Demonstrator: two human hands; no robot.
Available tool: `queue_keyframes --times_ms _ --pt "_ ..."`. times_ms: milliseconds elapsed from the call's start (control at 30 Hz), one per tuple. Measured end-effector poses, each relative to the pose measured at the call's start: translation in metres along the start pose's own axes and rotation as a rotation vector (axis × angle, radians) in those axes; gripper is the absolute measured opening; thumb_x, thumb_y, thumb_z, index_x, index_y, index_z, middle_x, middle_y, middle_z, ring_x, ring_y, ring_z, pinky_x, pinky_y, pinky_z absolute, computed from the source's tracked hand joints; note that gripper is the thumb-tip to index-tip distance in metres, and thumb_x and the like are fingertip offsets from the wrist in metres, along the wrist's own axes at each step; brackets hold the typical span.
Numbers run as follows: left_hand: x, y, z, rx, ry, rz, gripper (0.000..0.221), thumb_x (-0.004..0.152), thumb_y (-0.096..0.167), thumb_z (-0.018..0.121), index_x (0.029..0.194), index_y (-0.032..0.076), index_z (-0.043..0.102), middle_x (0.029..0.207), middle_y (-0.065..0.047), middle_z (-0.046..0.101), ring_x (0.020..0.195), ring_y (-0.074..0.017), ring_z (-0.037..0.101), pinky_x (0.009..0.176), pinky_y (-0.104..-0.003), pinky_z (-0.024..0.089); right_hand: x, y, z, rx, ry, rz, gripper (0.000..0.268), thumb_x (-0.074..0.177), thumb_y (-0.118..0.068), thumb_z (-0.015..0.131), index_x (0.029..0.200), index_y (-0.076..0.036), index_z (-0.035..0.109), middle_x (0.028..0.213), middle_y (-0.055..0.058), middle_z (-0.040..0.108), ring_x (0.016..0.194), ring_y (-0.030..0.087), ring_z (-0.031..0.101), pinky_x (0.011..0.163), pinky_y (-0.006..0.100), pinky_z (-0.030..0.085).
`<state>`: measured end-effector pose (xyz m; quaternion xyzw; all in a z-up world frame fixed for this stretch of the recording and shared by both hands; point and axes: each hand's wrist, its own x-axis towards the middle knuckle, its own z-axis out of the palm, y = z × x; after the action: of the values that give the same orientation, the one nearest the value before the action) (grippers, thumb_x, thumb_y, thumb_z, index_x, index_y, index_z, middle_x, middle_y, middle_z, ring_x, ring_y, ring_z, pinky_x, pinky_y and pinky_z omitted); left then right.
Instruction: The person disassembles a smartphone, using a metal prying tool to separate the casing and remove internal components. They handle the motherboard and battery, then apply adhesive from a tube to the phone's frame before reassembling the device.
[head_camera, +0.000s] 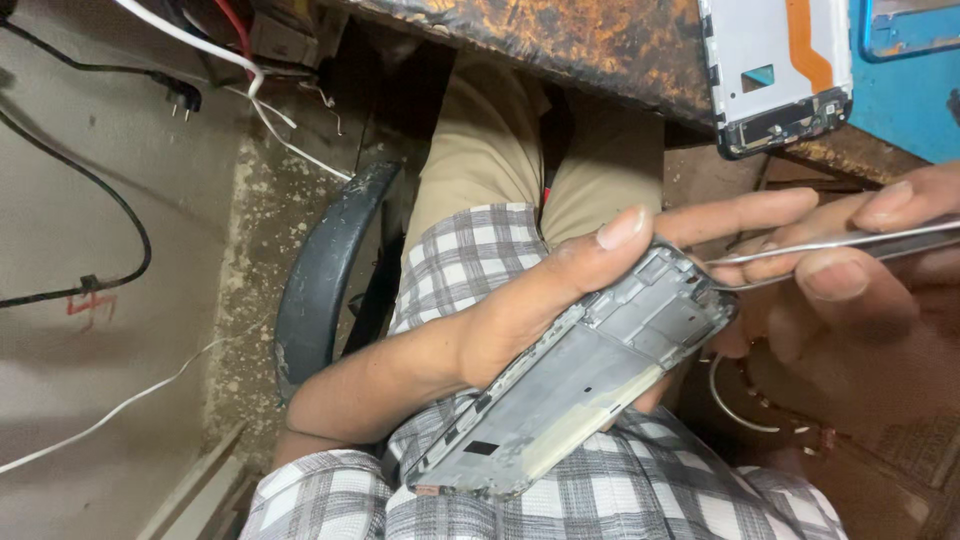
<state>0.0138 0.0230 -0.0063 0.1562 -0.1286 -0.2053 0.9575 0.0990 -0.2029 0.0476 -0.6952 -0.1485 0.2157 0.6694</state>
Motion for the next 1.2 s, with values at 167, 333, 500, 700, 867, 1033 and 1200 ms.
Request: queue_keyframes --times_ms 167,333,500,700,867,1033,1200 --pt "-0.003 0.000 -0.001 0.047 -0.003 0.014 0.069 0.121 0.051 0.027 0.171 0.004 0.017 0.098 -0.023 0.060 0.070 -0.0156 0.062 0.063 -0.026 0.052 0.010 0.001 -0.002 0.032 -0.112 -0.036 0.030 0.106 -0.011 0.057 0.133 -0.012 0.045 0.095 0.015 0.072 0.082 0.026 0.077 0.066 0.042 0.064" --pt "-0.003 0.002 -0.002 -0.055 0.016 -0.045 0.065 0.118 0.047 0.026 0.170 0.010 0.014 0.107 -0.024 0.063 0.069 -0.0163 0.064 0.062 -0.026 0.054 0.016 0.006 -0.009 0.103 -0.179 -0.005 0.032 0.106 -0.010 0.058 0.134 -0.012 0.042 0.093 0.016 0.072 0.090 0.028 0.076 0.066 0.042 0.064" --pt "-0.006 0.006 -0.002 0.043 0.023 -0.039 0.066 0.119 0.047 0.032 0.171 0.010 0.014 0.107 -0.027 0.064 0.070 -0.0181 0.064 0.065 -0.027 0.054 0.014 -0.003 -0.011 0.082 -0.219 0.083 0.024 0.109 -0.011 0.060 0.129 -0.010 0.048 0.094 0.019 0.072 0.083 0.029 0.075 0.061 0.041 0.063" --pt "-0.008 0.010 0.001 0.222 0.085 0.009 0.070 0.117 0.047 0.037 0.170 0.007 0.014 0.106 -0.019 0.060 0.072 -0.0164 0.065 0.065 -0.027 0.055 0.003 -0.001 -0.007 -0.299 0.037 0.111 0.023 0.102 -0.021 0.060 0.114 -0.002 0.058 0.091 0.019 0.074 0.066 0.027 0.073 0.061 0.038 0.062" --pt "-0.006 0.006 -0.001 0.282 0.074 0.046 0.072 0.116 0.046 0.036 0.170 0.006 0.009 0.114 -0.017 0.064 0.075 -0.0153 0.068 0.065 -0.026 0.057 0.028 -0.017 -0.036 -0.518 -0.090 0.611 0.031 0.098 -0.021 0.065 0.112 0.006 0.071 0.085 0.023 0.072 0.062 0.034 0.075 0.058 0.042 0.063" --pt "-0.005 0.002 -0.003 0.307 0.066 0.075 0.071 0.117 0.046 0.035 0.170 0.005 0.009 0.114 -0.020 0.064 0.074 -0.0153 0.068 0.064 -0.026 0.058 0.009 0.000 -0.014 -0.429 0.076 0.408 0.033 0.102 -0.022 0.058 0.116 0.006 0.067 0.092 0.022 0.076 0.068 0.023 0.074 0.069 0.032 0.061" --pt "-0.007 0.004 0.000 0.314 0.080 0.031 0.073 0.116 0.046 0.037 0.170 0.005 0.010 0.117 -0.020 0.065 0.076 -0.0145 0.067 0.067 -0.026 0.057 0.000 0.001 -0.007 -0.315 -0.018 0.164 0.025 0.105 -0.019 0.062 0.113 0.004 0.065 0.094 0.015 0.075 0.079 0.017 0.075 0.074 0.026 0.064"
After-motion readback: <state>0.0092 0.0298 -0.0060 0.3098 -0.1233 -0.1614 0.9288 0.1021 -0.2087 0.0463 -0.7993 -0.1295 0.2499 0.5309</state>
